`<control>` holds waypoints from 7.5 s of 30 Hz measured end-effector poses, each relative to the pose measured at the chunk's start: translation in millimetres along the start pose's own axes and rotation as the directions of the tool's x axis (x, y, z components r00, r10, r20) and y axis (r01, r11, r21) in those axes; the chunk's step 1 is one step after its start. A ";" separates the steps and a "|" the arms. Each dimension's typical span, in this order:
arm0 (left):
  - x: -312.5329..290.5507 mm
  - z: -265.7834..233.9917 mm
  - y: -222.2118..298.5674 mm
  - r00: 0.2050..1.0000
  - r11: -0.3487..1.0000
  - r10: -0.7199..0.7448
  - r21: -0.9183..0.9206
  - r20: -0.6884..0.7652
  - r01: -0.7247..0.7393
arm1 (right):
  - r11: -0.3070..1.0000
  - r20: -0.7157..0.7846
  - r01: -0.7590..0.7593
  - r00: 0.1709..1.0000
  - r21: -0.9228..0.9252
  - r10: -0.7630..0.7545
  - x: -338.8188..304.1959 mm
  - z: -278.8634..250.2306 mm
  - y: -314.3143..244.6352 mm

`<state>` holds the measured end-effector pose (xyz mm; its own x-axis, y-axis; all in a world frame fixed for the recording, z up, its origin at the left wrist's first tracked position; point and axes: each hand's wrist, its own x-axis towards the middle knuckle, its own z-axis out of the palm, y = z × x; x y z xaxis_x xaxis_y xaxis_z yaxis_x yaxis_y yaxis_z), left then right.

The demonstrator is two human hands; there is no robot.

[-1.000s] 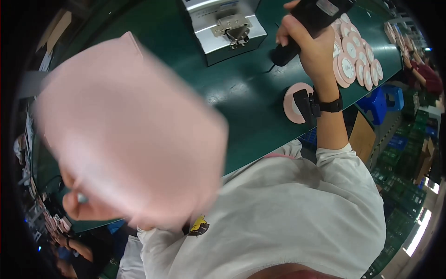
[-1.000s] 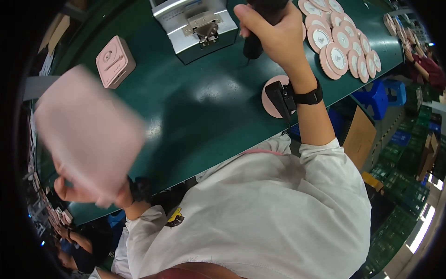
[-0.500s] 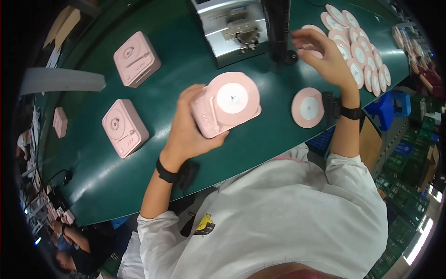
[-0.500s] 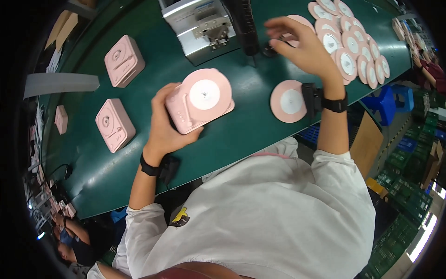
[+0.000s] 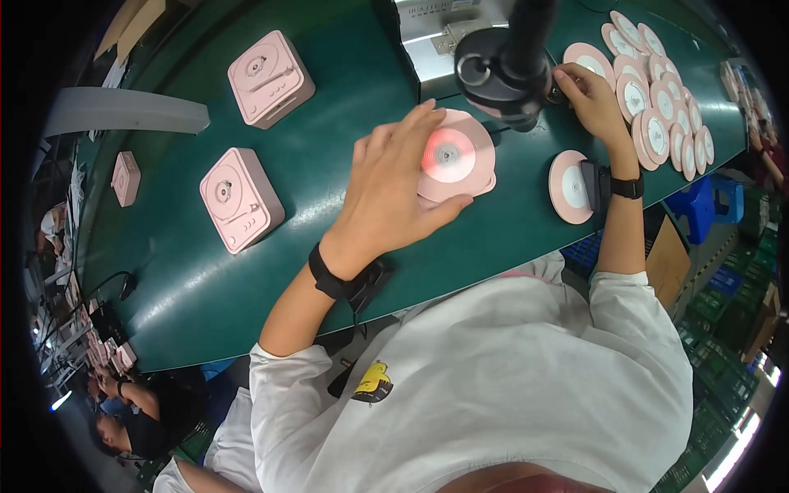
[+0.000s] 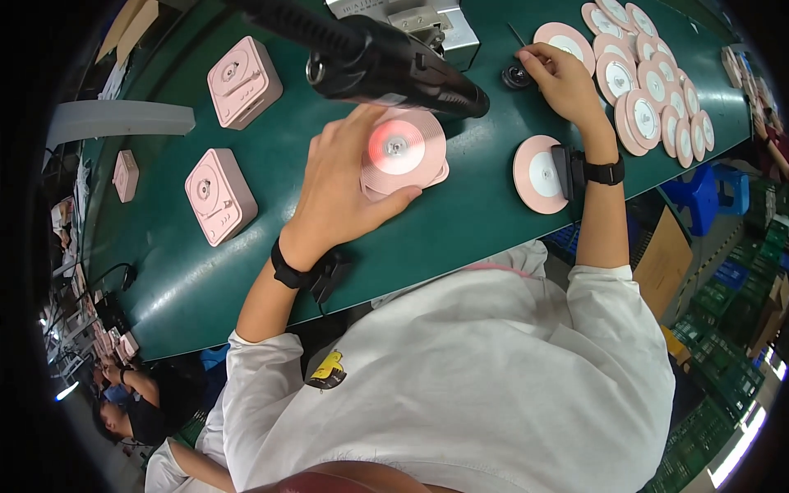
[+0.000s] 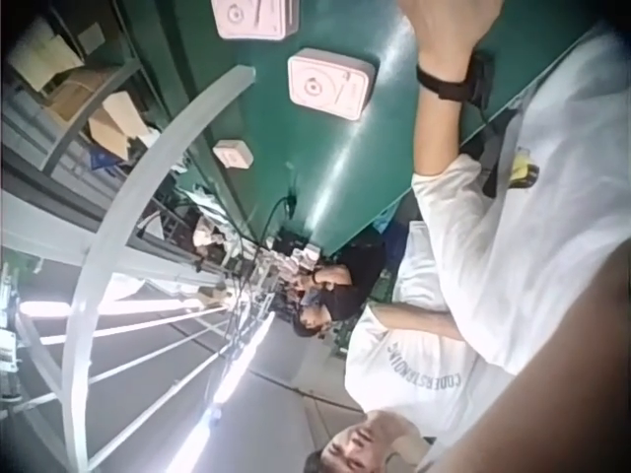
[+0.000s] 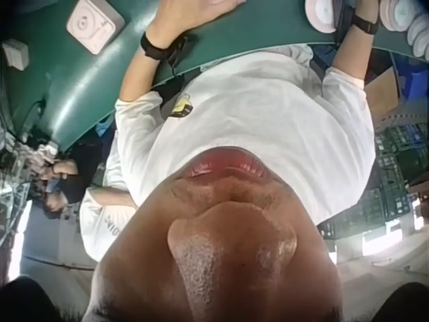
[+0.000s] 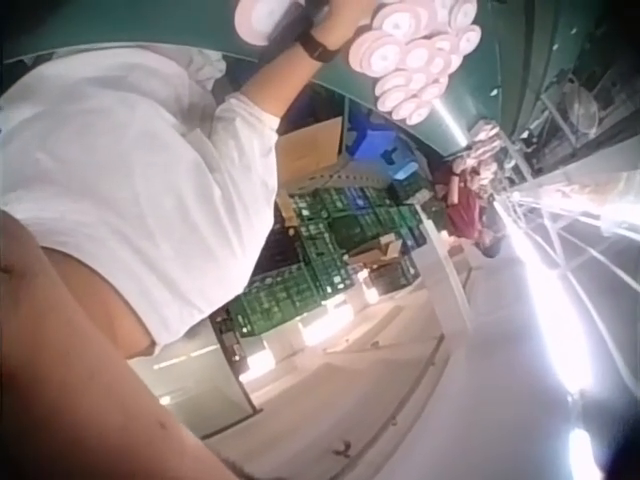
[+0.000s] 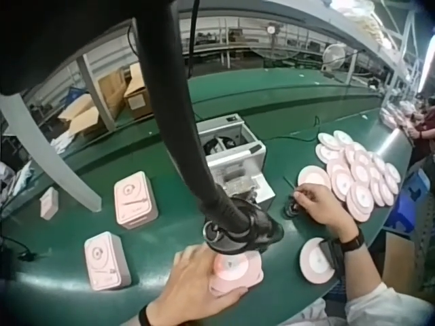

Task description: The person picks up a pink base and a white disc, places the disc onto the base, and uses a tool to insert a small pin. They then use a power screwdriver to drive a screw into the center of the disc before setting the assembled unit aside.

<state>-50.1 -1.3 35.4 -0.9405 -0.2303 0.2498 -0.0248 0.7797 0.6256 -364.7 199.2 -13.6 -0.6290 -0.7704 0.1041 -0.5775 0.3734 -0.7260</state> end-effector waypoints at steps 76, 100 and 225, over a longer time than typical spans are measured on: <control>19.8 -86.8 -68.5 0.826 0.722 -0.550 0.427 -0.121 0.544 | 0.898 0.054 0.067 0.993 0.434 -0.101 -70.3 -80.0 -87.0; -48.4 -304.4 -414.0 0.877 0.814 -0.247 0.403 -0.413 0.419 | 0.808 0.339 -0.137 0.937 0.574 -0.082 -65.2 68.4 -161.4; -36.5 8.8 29.2 0.954 0.949 -0.139 0.238 -0.266 0.205 | 0.893 -0.331 0.439 0.861 0.097 -0.387 -21.8 1.0 -158.2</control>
<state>-19.5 35.0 38.0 -0.8033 -0.4830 0.3484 -0.2966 0.8318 0.4692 -259.2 156.3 98.4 -0.4906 -0.6362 0.5955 -0.7414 -0.0544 -0.6689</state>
